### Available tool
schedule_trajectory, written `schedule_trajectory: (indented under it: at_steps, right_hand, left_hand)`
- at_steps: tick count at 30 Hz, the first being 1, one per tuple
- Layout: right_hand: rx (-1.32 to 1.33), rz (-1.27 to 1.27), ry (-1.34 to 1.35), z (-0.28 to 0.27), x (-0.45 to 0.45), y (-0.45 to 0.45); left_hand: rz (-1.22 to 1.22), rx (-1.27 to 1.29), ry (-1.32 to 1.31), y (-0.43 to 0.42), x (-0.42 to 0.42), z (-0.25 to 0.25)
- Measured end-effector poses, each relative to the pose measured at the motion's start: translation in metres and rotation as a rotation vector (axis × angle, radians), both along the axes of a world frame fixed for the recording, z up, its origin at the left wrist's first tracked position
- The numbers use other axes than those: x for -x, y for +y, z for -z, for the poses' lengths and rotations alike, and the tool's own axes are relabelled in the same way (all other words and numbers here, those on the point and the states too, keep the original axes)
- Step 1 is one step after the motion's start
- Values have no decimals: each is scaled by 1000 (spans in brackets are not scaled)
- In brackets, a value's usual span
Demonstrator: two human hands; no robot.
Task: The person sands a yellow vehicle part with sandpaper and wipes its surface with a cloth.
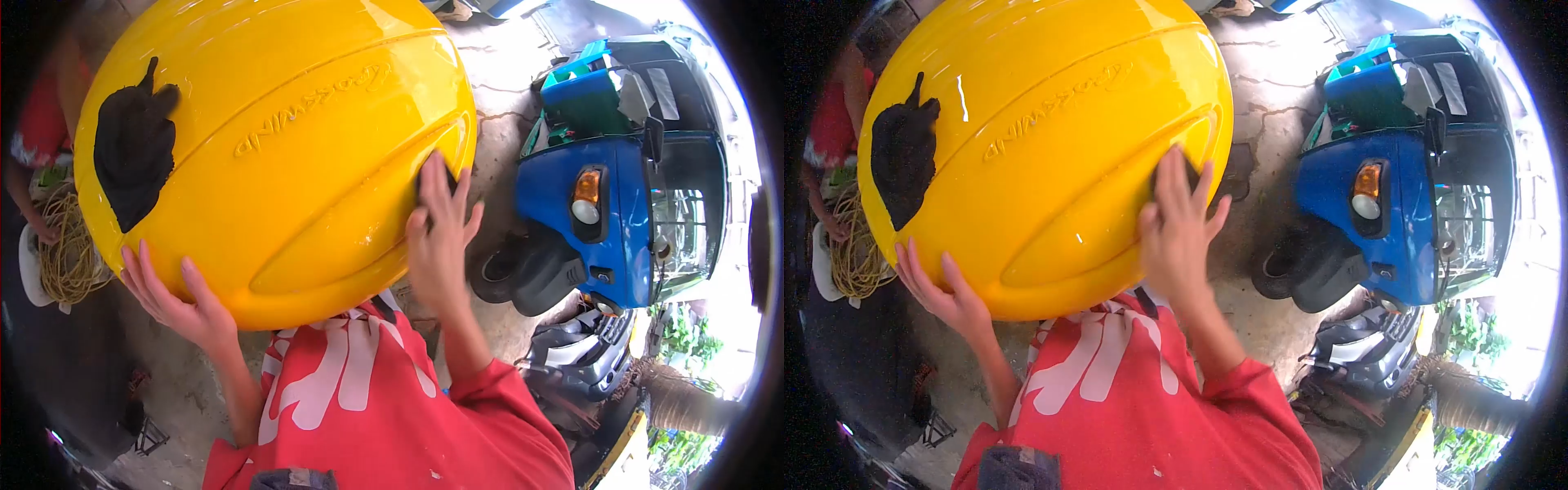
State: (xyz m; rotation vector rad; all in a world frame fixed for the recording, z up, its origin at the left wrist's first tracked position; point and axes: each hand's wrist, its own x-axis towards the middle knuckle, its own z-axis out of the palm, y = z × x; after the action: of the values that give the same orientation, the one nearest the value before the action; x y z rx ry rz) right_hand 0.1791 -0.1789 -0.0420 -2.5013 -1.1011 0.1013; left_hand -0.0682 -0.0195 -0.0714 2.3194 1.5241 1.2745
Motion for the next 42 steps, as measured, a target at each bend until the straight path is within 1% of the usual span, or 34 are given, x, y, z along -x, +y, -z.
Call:
schedule_trajectory:
  at_steps: [2, 4, 6, 7, 8, 10, 12, 13, 14, 16, 17, 18, 20, 22, 24, 27, 28, 29, 30, 32, 34, 36, 39, 40, 42]
  right_hand:
    - [-60, 85, 60, 14, -52, 14]
    - [-85, 88, 61, 19, -68, 17]
    - [-124, -24, -53, 23, -23, -1]
    - [-67, -123, -121, 20, 2, -16]
    - [-48, -213, -54, 11, 24, -28]
    - [-22, -196, -96, 11, 9, -27]
    - [-146, -91, -108, 27, -45, -9]
    - [-129, -69, -83, 33, -68, 0]
    - [-139, -82, -71, 33, -64, -7]
    - [-212, -213, -72, 30, -43, -20]
    - [-175, -325, -41, 29, -18, -34]
    - [-217, -490, -17, 28, 5, -46]
    - [-280, -633, -37, 41, 9, -51]
    - [-230, -436, -20, 32, -38, -37]
    - [-216, -258, -46, 49, -99, -14]
    - [-313, -393, -54, 42, -48, -10]
    - [-231, -483, 20, 27, -10, -10]
    - [-374, -637, 98, 23, 20, -14]
    - [-385, -760, 102, 24, 41, -12]
    - [-369, -889, 5, 36, 31, -11]
    - [-167, -803, 59, 9, -23, -23]
    - [-206, -662, -143, 32, -88, -29]
    - [-273, -712, -96, 34, -69, -18]
    - [-273, -771, -20, 23, -43, -11]
    - [-294, -969, -109, 19, -7, 3]
  left_hand:
    - [-12, -11, 11, 0, 1, 2]
    - [-15, -25, 1, -1, 1, 3]
    - [-19, -31, -42, 4, 2, 7]
    - [-15, -16, -76, 3, 5, 9]
    - [-28, -27, -69, 2, 5, 10]
    - [-41, 24, -89, 2, 3, 8]
    - [-48, 14, -72, 4, 3, 9]
    - [-53, 18, -74, 2, 4, 10]
    - [-66, 7, -62, 1, 6, 10]
    - [-78, 23, -57, 7, 6, 11]
    - [-95, 8, -51, 8, 6, 11]
    - [-79, 7, -71, 9, 6, 12]
    - [-75, 9, -70, 8, 10, 16]
    - [-34, -1, -89, 15, 13, 20]
    - [-76, -34, -79, 13, 11, 19]
    - [-99, -50, -65, 19, 13, 21]
    - [-79, -56, -77, 19, 14, 22]
    - [-55, -58, -87, 18, 13, 21]
    - [-78, -60, -74, 17, 11, 20]
    - [-77, -35, -44, 15, 11, 16]
    - [-89, -62, -59, 18, 13, 19]
    - [-109, -88, -97, 20, 11, 23]
    - [-124, -99, -85, 20, 9, 25]
    - [-144, -96, -88, 22, 10, 25]
    - [-108, -100, -109, 20, 11, 26]
